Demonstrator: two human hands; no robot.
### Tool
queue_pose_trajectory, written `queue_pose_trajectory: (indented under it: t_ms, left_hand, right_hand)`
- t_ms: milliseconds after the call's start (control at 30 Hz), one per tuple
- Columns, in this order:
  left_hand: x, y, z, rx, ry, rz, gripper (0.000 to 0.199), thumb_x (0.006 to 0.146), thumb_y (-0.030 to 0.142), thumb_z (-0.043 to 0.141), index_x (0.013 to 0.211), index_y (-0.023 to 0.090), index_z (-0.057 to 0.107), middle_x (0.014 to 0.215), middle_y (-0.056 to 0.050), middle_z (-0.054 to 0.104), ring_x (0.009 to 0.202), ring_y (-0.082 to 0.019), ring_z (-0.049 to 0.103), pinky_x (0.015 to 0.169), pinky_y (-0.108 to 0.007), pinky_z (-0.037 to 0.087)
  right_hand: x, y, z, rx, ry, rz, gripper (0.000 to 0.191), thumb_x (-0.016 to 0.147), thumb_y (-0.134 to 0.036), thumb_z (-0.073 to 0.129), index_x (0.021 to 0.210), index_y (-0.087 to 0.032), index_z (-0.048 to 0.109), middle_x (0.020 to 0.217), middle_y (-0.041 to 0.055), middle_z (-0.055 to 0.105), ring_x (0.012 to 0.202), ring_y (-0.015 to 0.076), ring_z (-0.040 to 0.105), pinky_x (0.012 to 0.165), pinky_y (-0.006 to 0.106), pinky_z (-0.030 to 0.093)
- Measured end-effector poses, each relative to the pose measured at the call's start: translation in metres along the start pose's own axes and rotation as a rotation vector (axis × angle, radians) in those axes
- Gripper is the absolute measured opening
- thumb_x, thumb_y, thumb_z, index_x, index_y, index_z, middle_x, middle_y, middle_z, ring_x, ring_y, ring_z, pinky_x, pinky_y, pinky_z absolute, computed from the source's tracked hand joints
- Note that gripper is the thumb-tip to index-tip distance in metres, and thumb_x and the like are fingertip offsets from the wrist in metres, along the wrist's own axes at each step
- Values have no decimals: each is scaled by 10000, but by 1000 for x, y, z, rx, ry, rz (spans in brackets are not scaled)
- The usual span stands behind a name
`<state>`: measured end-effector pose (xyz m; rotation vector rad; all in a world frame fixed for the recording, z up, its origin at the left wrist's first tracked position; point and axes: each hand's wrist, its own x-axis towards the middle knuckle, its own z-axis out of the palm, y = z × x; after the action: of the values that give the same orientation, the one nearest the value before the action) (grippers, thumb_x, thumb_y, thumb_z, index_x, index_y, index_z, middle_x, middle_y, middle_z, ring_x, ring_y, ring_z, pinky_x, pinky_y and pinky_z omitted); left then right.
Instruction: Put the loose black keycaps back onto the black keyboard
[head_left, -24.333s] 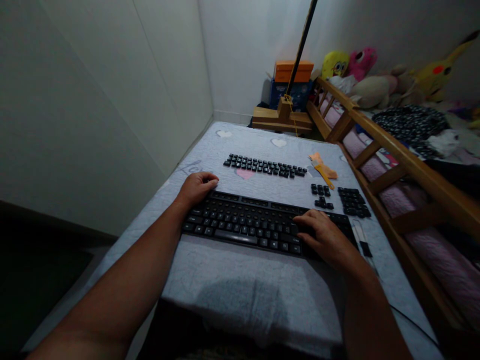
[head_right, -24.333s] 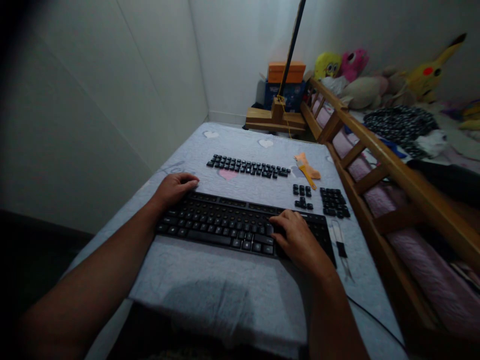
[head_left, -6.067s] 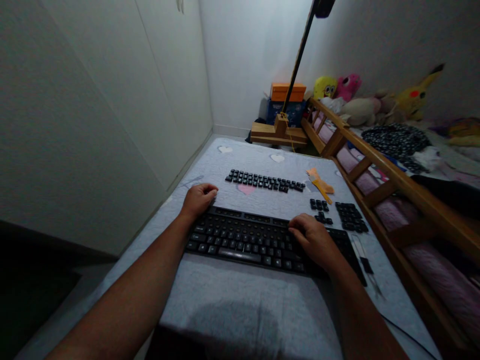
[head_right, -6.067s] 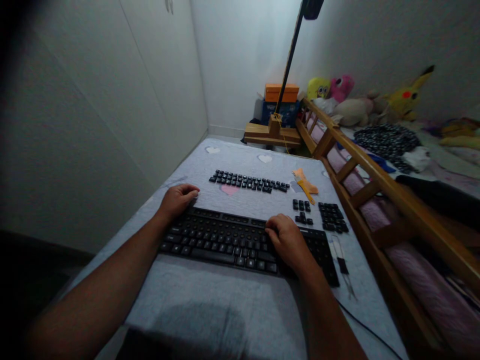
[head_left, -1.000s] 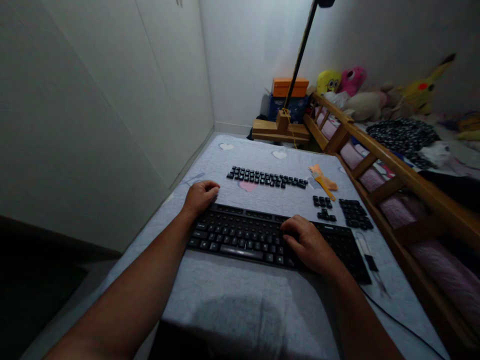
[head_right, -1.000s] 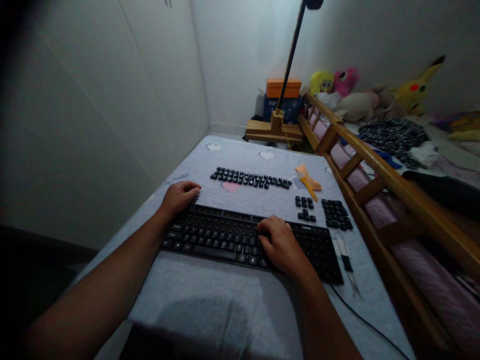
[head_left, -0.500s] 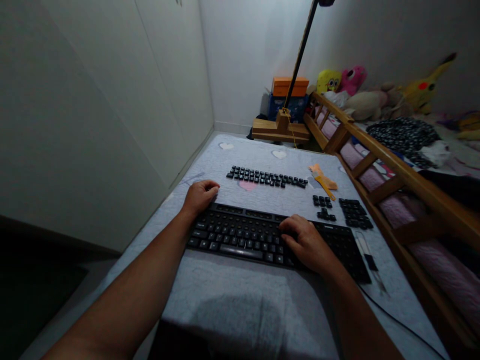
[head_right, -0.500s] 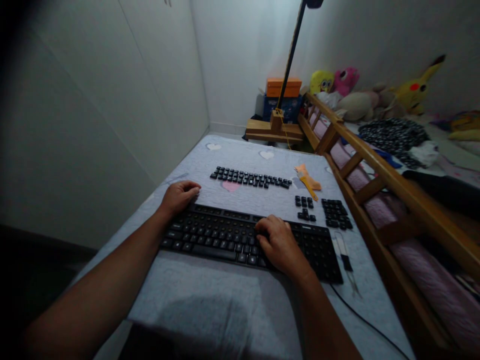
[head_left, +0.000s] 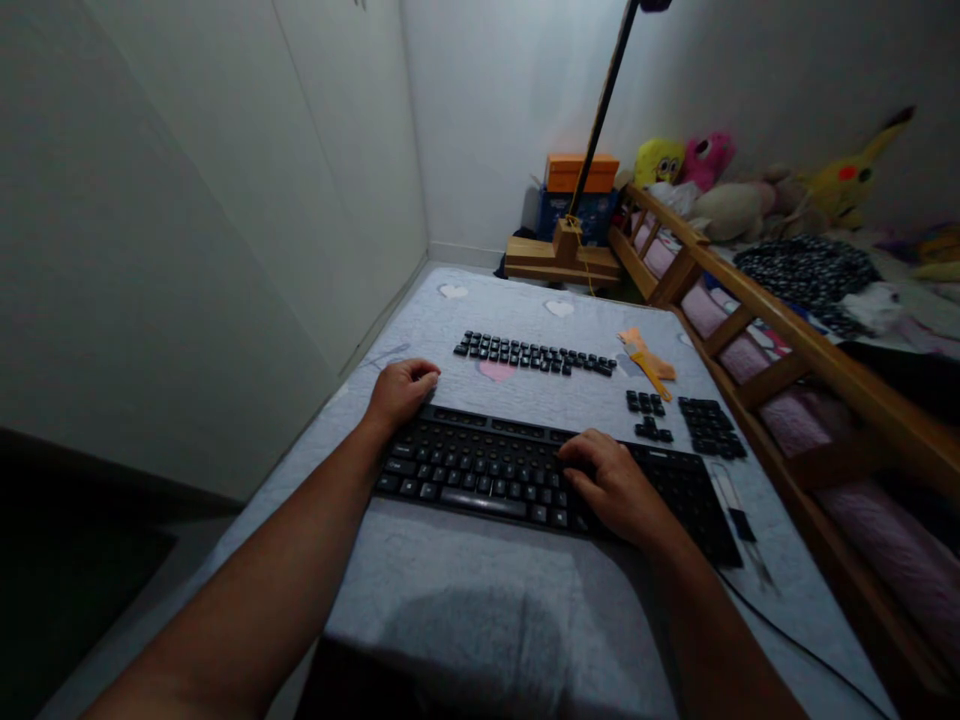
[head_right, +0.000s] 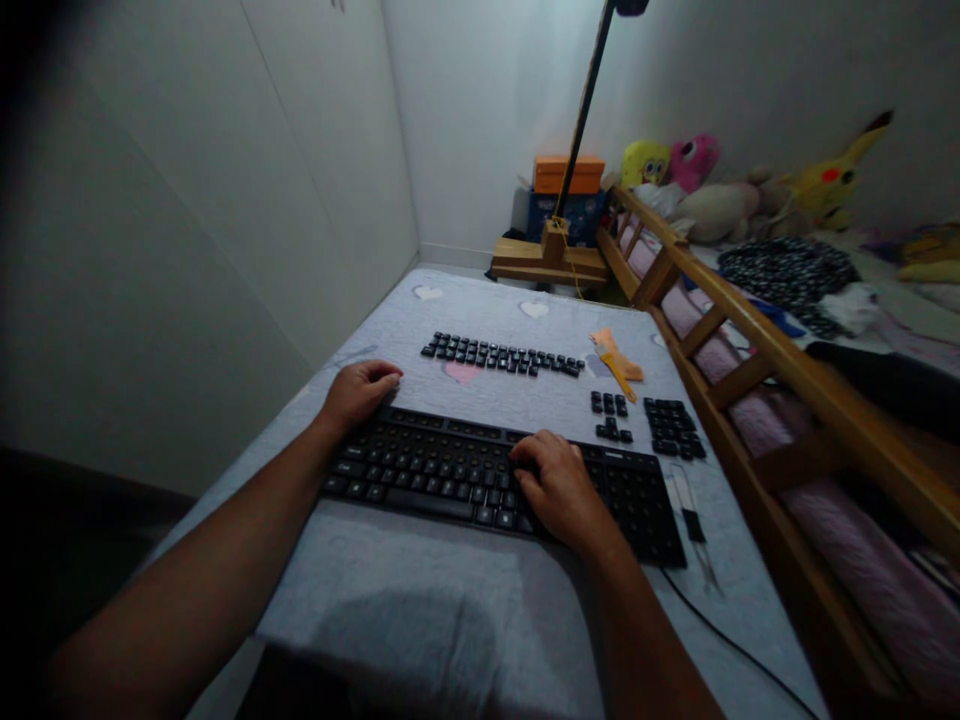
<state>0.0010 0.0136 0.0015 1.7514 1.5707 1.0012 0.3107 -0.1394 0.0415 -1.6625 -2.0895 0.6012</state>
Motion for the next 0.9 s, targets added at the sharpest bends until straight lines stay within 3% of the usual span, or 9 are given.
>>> queue_pose_trajectory:
  t_ms: [900]
  left_hand:
    - [-1, 2, 0, 7, 8, -6, 285, 695, 363, 603, 842, 169, 751, 841, -46, 755, 785, -200, 680, 779, -295, 522]
  right_hand:
    - [2, -4, 5, -24, 61, 19, 135, 865, -144, 535, 852, -226, 641, 901, 40, 643, 900, 210, 578, 832, 354, 406]
